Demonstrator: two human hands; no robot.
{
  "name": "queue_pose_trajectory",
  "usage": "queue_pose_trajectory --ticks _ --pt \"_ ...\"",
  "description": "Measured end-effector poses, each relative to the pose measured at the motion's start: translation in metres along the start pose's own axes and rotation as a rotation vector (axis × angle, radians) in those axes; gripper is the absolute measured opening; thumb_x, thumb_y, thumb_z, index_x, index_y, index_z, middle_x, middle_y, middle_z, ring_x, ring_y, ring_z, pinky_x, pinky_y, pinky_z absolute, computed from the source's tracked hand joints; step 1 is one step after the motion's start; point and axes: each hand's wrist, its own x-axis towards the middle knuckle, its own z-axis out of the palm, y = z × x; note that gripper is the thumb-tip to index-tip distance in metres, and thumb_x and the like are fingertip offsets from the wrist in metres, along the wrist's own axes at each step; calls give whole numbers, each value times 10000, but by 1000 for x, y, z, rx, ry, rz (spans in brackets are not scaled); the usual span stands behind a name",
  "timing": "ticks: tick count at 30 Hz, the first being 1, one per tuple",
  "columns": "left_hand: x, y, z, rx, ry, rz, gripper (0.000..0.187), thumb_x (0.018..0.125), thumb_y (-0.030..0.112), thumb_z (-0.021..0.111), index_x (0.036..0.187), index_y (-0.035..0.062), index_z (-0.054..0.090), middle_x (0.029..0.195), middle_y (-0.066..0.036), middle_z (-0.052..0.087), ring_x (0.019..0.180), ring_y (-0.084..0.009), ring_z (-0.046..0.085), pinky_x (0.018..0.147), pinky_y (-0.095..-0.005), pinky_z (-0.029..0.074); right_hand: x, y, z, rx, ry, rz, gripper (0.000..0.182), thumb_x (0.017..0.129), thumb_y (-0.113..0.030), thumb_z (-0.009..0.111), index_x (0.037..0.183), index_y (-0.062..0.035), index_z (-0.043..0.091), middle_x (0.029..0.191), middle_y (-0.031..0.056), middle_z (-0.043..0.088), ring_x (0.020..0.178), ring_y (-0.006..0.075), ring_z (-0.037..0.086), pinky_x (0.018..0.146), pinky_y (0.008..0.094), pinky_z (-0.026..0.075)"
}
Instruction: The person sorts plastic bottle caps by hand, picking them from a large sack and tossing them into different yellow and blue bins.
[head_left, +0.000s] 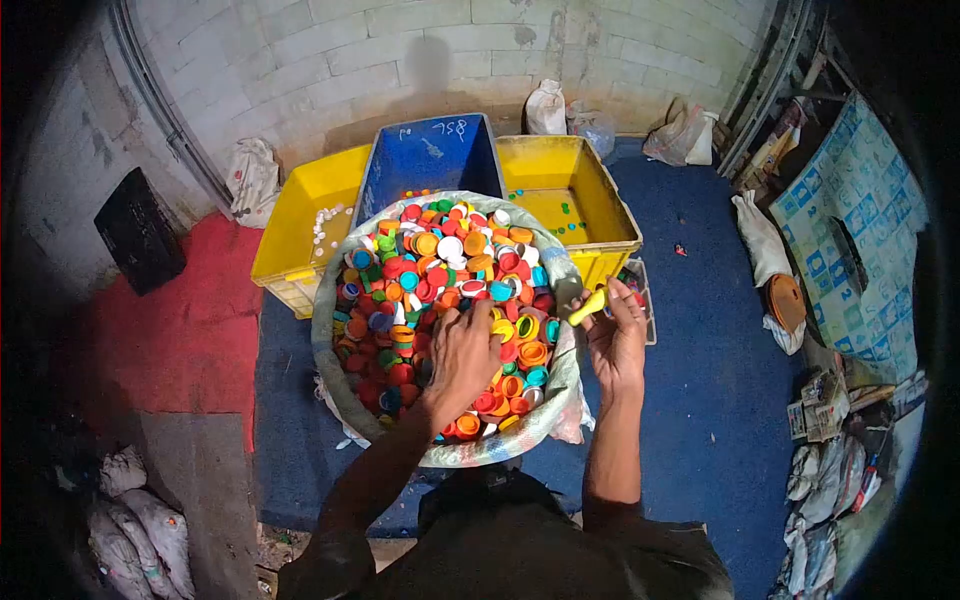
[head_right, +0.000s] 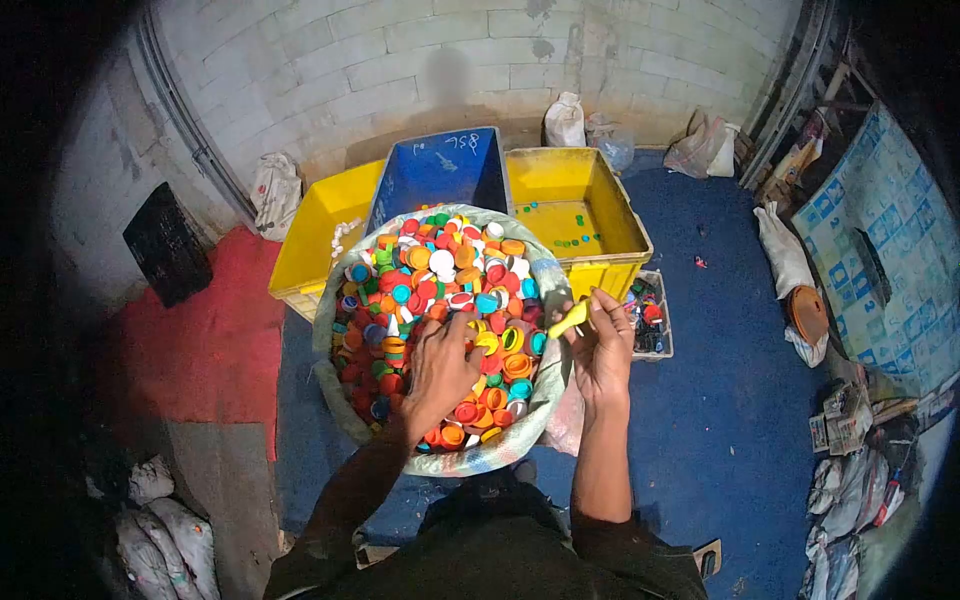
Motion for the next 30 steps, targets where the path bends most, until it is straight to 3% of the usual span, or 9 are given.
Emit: queue_pose_trajectory --ticks 12,15,16,19,20,23,24,29,30 --pt "0 -1 1 -149 57 19 369 717 74 752 1037 28 574 835 -103 675 845 -331 610 720 -430 486 -18 6 -3 -182 -171 131 149 925 -25 516 1067 -8 557 933 60 580 698 133 555 608 262 497" --pt "1 1 -9 -301 55 -43 335 737 53 747 1037 9 604 841 -107 687 850 -275 645 720 -357 506 -15 11 -7 -799 -192 -109 171 889 -29 590 1057 -3 570 832 55 589 706 117 546 599 258 469" --pt "1 0 -13 -370 42 -85 322 748 45 743 1039 0 614 845 -108 692 856 -252 658 724 -329 514 -17 10 -1 -919 -217 -242 211 818 -4 671 1018 22 609 800 85 624 728 176 600 652 288 491" --pt "2 -12 -14 -948 81 -247 297 783 17 723 1057 -28 620 893 -113 701 890 -184 672 765 -277 526 -16 1 11 -1429 -449 -544 245 789 -4 686 1026 28 631 904 145 662 792 259 647 731 329 508" --pt "-1 -19 -26 -895 -10 -269 284 850 50 662 1097 -62 576 1035 -165 661 982 -224 652 854 -312 538 -19 -5 19 -1443 -485 -400 284 777 2 651 1059 31 632 986 219 646 899 353 651 794 392 510" --pt "-9 -41 -25 -1627 89 -466 253 862 77 659 1074 -44 590 1054 -111 624 1077 -230 608 836 -344 552 -5 3 19 -1529 -651 -393 331 769 -9 694 1093 12 630 961 173 679 874 297 678 783 364 520" --pt "-17 -46 -26 -1711 87 -335 276 885 108 636 1120 -19 566 1118 -118 571 1125 -267 572 899 -409 535 -5 3 24 -1487 -690 -349 333 765 -19 688 1092 2 630 941 180 678 869 314 672 775 382 520" --pt "-31 -62 -24 -2074 134 -591 266 881 139 645 1107 29 560 1047 -118 576 1116 -284 552 1036 -478 420 -6 23 40 -1514 -840 -327 352 763 -71 673 1110 -39 619 869 199 674 839 361 660 746 443 518" --pt "-34 -78 -10 -2147 89 -549 269 880 142 645 1108 28 559 1069 -125 579 1126 -283 546 1039 -475 416 -7 24 45 -1618 -842 -310 434 737 -50 709 1161 -59 619 962 165 690 854 297 687 762 384 540"
